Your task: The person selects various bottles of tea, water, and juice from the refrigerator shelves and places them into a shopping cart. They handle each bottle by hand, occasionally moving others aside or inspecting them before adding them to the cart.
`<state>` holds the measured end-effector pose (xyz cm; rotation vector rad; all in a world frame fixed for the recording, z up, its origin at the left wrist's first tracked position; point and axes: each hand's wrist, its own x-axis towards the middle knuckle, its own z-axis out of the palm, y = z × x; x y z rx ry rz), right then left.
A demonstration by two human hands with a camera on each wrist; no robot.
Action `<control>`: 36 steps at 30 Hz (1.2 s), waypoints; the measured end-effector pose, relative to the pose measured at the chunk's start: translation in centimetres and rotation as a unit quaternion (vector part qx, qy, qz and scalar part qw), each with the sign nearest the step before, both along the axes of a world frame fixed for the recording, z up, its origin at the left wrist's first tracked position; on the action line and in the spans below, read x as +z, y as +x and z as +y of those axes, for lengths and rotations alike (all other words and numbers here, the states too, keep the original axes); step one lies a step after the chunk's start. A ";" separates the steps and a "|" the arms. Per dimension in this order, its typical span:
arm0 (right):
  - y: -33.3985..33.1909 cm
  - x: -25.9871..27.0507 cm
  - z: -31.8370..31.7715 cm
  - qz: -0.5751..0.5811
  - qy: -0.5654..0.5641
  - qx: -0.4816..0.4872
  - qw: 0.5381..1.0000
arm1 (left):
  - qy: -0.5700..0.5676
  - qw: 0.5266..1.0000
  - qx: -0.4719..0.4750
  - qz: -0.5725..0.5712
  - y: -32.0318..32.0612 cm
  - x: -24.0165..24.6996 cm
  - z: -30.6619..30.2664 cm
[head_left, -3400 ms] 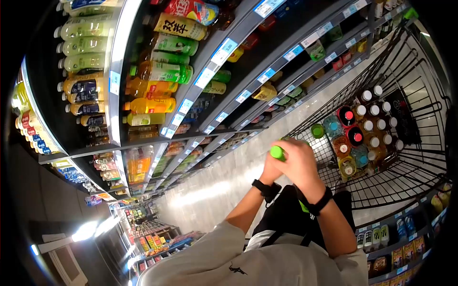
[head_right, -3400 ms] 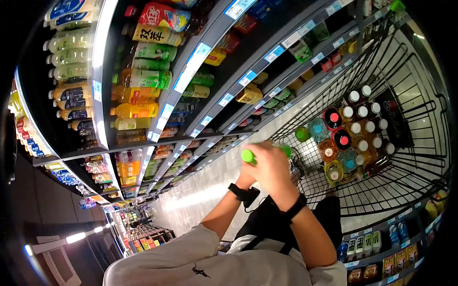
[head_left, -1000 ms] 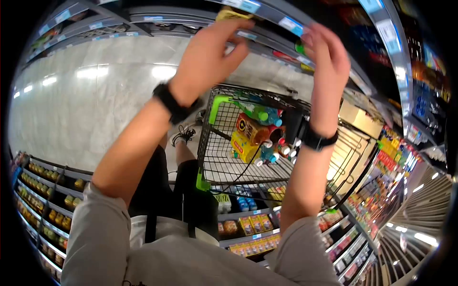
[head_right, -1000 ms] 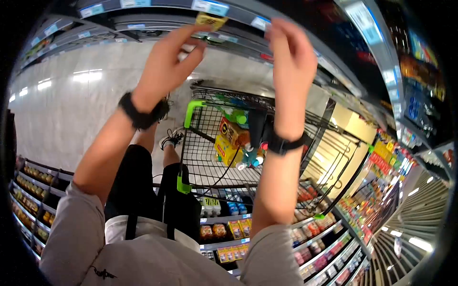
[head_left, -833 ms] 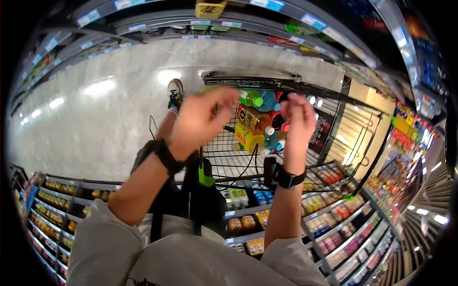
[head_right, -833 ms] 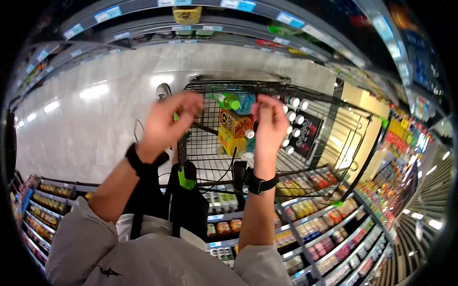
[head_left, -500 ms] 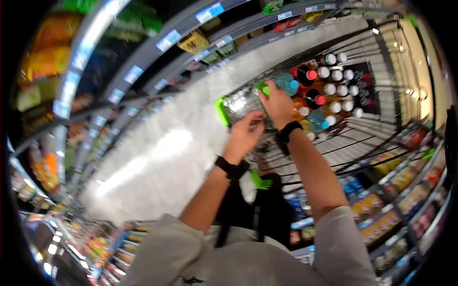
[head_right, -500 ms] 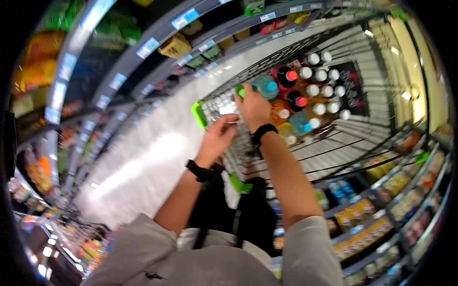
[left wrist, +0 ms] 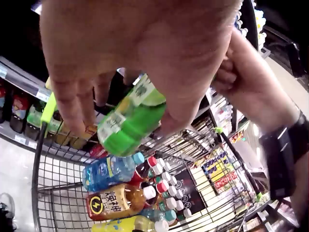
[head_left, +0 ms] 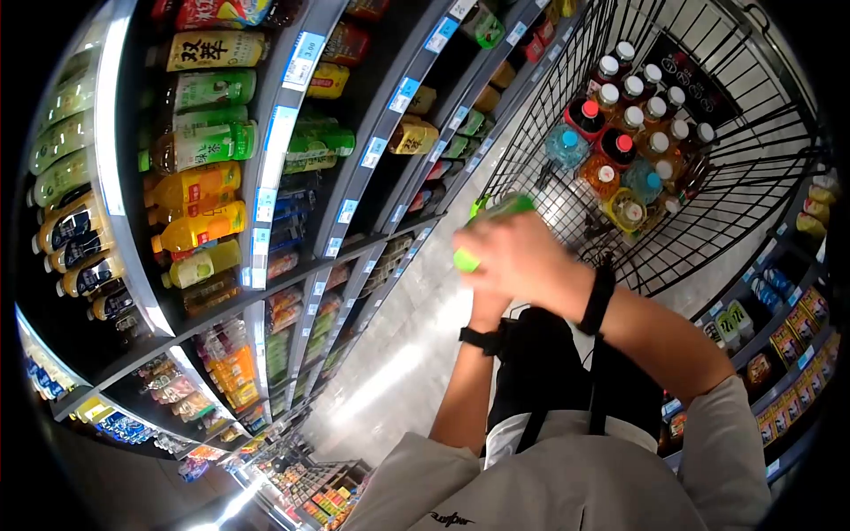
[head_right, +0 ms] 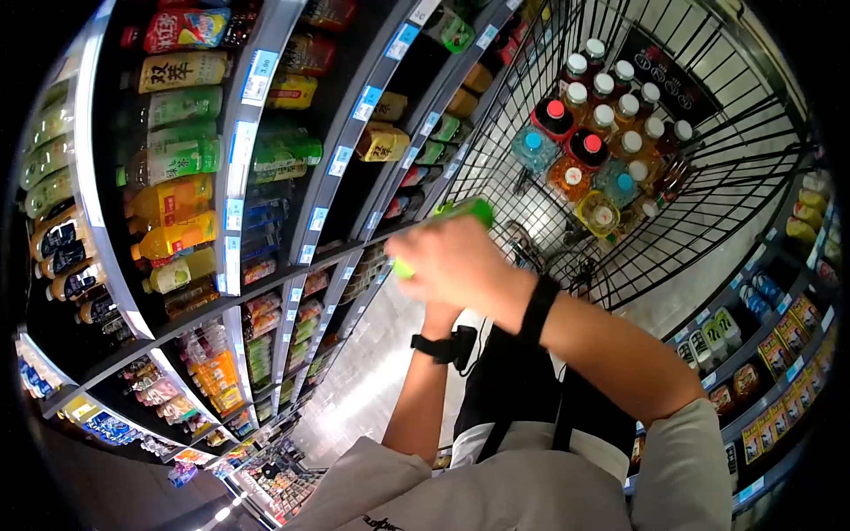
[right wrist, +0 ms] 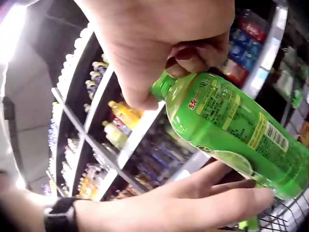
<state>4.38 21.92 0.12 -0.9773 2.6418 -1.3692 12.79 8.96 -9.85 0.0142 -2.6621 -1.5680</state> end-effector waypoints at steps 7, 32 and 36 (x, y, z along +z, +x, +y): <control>1.4 5.5 -9.0 0.043 -0.089 0.079 0.992 | 0.011 0.975 0.221 -0.005 -0.1 6.2 -9.8; -10.0 -6.1 -29.5 -0.149 -0.142 -0.025 0.978 | -0.079 0.978 0.191 0.006 -18.0 0.2 -34.9; -8.1 -5.9 -26.8 -0.149 -0.160 -0.038 0.975 | -0.108 0.976 0.176 0.074 -20.3 -0.2 -34.9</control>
